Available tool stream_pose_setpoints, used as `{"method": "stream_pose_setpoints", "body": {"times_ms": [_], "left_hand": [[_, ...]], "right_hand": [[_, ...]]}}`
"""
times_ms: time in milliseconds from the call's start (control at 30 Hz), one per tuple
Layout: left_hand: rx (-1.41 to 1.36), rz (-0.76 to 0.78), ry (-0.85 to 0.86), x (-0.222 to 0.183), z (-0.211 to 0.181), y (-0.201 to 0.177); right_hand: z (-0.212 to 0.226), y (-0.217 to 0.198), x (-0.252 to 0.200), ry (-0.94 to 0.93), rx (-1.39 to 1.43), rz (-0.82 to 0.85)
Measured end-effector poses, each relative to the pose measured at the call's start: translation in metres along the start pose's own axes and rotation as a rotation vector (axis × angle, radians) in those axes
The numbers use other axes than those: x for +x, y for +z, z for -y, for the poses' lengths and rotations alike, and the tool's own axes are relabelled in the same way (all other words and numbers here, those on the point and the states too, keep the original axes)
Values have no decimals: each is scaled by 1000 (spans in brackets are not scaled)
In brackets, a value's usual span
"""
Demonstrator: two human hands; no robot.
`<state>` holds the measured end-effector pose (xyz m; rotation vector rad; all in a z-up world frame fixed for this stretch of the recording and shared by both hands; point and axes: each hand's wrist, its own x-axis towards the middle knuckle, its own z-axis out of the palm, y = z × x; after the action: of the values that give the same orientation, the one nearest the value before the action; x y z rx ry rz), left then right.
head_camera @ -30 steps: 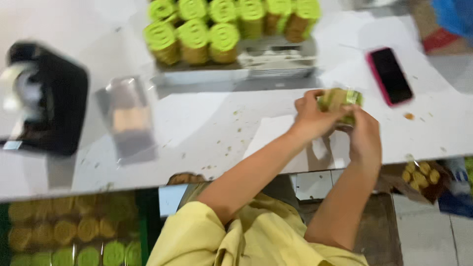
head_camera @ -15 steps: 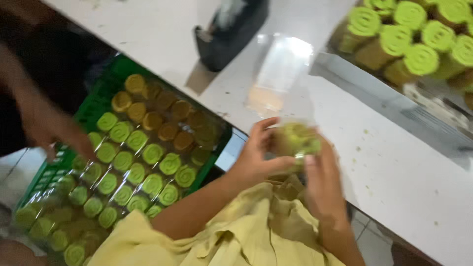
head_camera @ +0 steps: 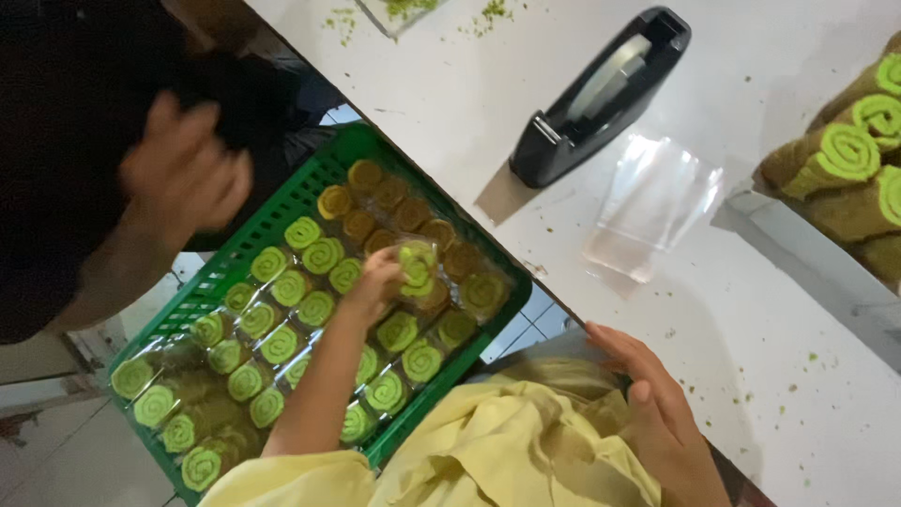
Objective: The person picks up cake rolls one at a time from a box, wraps them in plastic film, applies tape to secure the film, and places the wrapped rolls into a green crate.
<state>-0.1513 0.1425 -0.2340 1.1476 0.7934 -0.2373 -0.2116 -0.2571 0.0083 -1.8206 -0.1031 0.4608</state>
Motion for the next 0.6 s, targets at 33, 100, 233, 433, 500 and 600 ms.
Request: {"method": "stream_pose_setpoints", "body": {"times_ms": [33,100,233,433,500,600], "left_hand": [[-2,1,9,-16,-20,16],[386,-6,-256,-49,-57,49],[463,95,-222,-23,-54,61],[877,205,-329,-32,-85,89],[900,253,-357,-37,-95,95],[992,270,-315,-38,-97,103]], "right_hand": [[-7,-1,1,-9,-1,0],[-23,-4,2,2,34,-1],[-27,1,9,244,62,-9],[-41,10,18,376,-60,333],[-42,13,24,324,-93,396],[-43,20,33,264,-181,393]]}}
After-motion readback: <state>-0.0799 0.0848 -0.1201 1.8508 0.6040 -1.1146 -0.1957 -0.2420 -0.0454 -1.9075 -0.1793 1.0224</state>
